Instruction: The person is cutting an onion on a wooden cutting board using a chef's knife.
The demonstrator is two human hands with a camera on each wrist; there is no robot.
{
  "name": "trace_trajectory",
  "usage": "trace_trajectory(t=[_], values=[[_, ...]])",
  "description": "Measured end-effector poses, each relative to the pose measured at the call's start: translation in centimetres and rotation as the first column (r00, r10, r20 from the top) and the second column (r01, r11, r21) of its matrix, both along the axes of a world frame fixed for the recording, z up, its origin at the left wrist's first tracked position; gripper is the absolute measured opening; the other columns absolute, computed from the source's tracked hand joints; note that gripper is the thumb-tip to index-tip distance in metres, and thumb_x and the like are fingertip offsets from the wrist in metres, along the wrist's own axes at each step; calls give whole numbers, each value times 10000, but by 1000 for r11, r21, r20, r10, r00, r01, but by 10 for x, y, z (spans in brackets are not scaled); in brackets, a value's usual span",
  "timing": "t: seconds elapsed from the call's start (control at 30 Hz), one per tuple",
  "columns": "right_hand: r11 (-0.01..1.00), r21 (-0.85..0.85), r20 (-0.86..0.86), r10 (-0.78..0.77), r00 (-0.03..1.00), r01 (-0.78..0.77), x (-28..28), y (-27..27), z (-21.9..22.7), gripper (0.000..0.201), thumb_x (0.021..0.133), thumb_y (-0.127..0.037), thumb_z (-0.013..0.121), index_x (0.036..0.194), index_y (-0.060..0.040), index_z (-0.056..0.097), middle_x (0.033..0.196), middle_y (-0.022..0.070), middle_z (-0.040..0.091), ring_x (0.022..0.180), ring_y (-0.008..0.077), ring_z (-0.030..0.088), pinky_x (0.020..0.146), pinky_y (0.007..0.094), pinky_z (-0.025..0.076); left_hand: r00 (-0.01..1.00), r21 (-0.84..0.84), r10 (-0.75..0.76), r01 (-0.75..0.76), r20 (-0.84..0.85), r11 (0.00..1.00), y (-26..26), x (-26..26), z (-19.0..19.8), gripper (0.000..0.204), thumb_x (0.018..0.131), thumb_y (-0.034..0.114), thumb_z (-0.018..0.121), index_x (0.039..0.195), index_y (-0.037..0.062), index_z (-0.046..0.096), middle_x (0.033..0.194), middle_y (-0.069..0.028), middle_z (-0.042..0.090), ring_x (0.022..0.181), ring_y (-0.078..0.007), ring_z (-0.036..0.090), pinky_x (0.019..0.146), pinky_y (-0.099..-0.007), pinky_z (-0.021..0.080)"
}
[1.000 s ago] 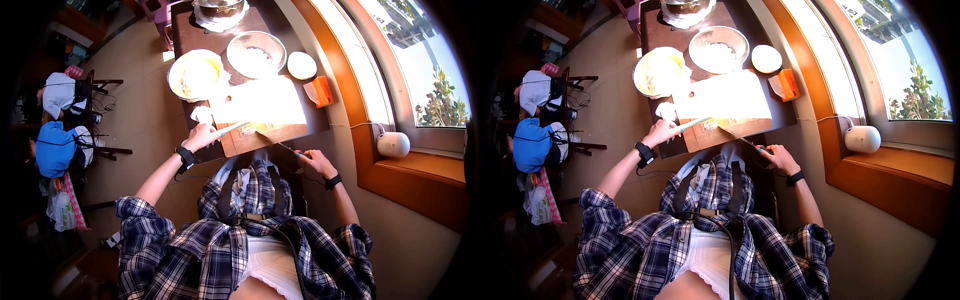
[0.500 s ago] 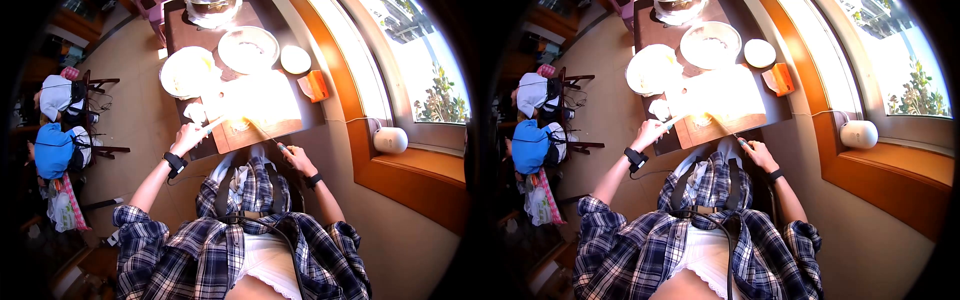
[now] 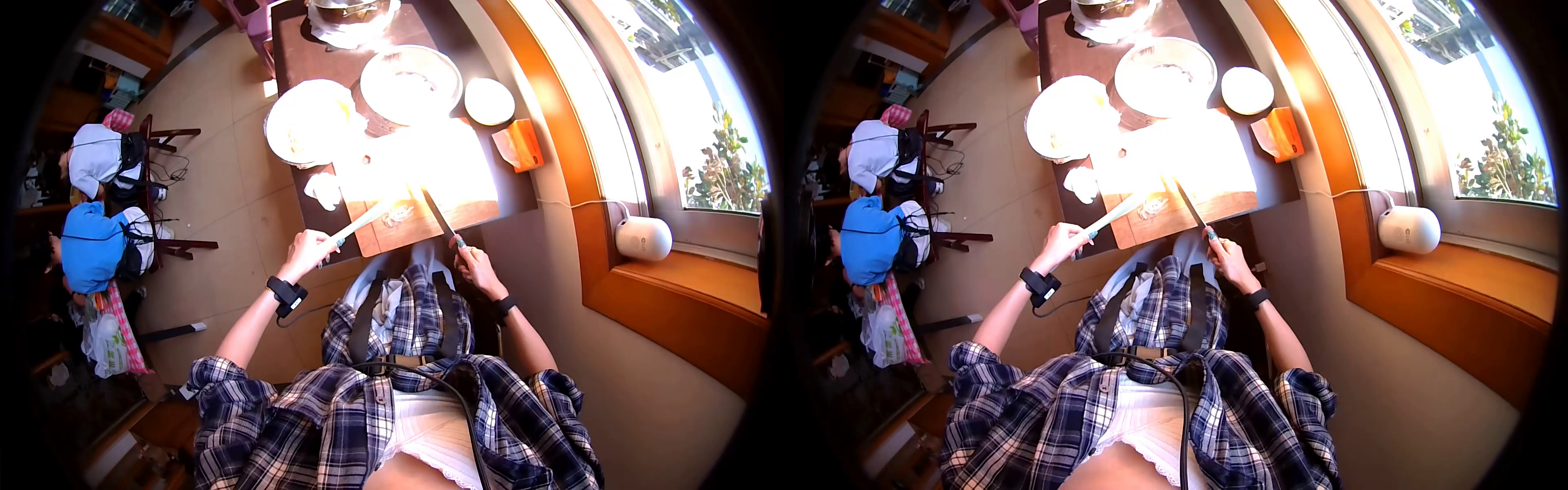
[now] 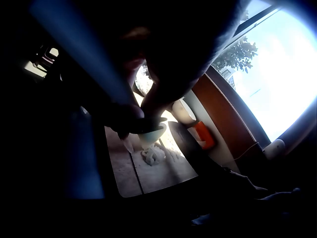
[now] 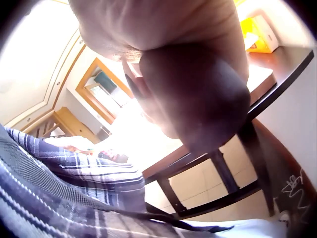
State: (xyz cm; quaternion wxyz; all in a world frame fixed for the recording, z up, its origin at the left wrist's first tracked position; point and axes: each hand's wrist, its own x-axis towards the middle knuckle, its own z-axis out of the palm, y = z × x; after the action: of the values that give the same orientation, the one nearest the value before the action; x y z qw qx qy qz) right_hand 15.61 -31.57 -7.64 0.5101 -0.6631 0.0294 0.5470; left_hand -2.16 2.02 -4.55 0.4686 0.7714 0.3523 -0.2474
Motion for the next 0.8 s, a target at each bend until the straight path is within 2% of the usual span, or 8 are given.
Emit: trace_trajectory(t=[0.1, 0.17, 0.2, 0.23, 0.43, 0.47, 0.53, 0.8], values=[[999, 31, 95, -14, 995, 11, -15, 17, -19, 422, 935, -382, 458, 687, -43, 496, 516, -25, 407, 420, 52, 372, 395, 219, 303, 999, 111, 33, -34, 19, 993, -1, 1, 0, 201, 772, 275, 605, 770, 106, 713, 552, 1, 609, 483, -88, 565, 478, -251, 437], [999, -15, 356, 53, 933, -52, -30, 32, -40, 434, 922, -372, 475, 688, -10, 522, 526, 17, 461, 459, 83, 443, 439, 258, 357, 999, 182, 35, -36, 10, 983, -3, -1, -1, 198, 773, 274, 603, 772, 108, 712, 554, 0, 609, 496, -93, 571, 483, -261, 437], [1000, -17, 318, 26, 948, -22, -32, 33, -47, 435, 910, -361, 485, 701, 17, 536, 532, 63, 490, 490, 123, 485, 475, 295, 383, 997, 194, 65, -73, 49, 978, -7, -7, 0, 175, 790, 242, 609, 764, 101, 710, 531, 7, 589, 453, -75, 540, 442, -243, 416], [995, -77, 477, 89, 875, -59, -35, 45, -36, 432, 912, -358, 478, 714, 21, 536, 534, 88, 500, 487, 145, 494, 480, 313, 391, 994, 211, 61, -79, 92, 974, -7, -3, -2, 157, 806, 210, 615, 757, 95, 709, 508, 14, 568, 411, -57, 509, 400, -224, 394], [997, -69, 466, 56, 883, -27, -44, 52, -59, 457, 907, -383, 481, 805, 58, 543, 577, 176, 519, 543, 243, 547, 533, 369, 414, 981, 118, 167, -178, 94, 977, -18, -8, 1, 168, 823, 183, 603, 787, 46, 694, 532, 15, 569, 413, -38, 490, 387, -196, 378], [998, -64, 461, 55, 886, -28, -45, 53, -61, 457, 907, -383, 481, 805, 58, 543, 577, 176, 519, 543, 243, 547, 533, 369, 414, 978, 98, 182, -192, 102, 977, -20, -8, 4, 171, 827, 180, 598, 786, 43, 692, 533, 14, 570, 412, -38, 486, 388, -198, 378], [998, -63, 574, 46, 817, -12, -48, 56, -62, 444, 922, -376, 467, 755, 27, 547, 543, 61, 484, 505, 116, 474, 487, 290, 387, 976, 71, 184, -193, 118, 979, -26, -8, 5, 176, 832, 177, 591, 786, 39, 691, 534, 15, 569, 414, -36, 480, 394, -199, 379], [996, -88, 556, 41, 830, 9, -50, 55, -54, 453, 922, -377, 459, 774, 42, 550, 550, 85, 492, 515, 138, 496, 503, 306, 400, 977, 30, 191, -195, 95, 980, -28, 3, 7, 147, 803, 180, 608, 786, 67, 700, 537, 19, 581, 435, -41, 510, 418, -207, 400]])
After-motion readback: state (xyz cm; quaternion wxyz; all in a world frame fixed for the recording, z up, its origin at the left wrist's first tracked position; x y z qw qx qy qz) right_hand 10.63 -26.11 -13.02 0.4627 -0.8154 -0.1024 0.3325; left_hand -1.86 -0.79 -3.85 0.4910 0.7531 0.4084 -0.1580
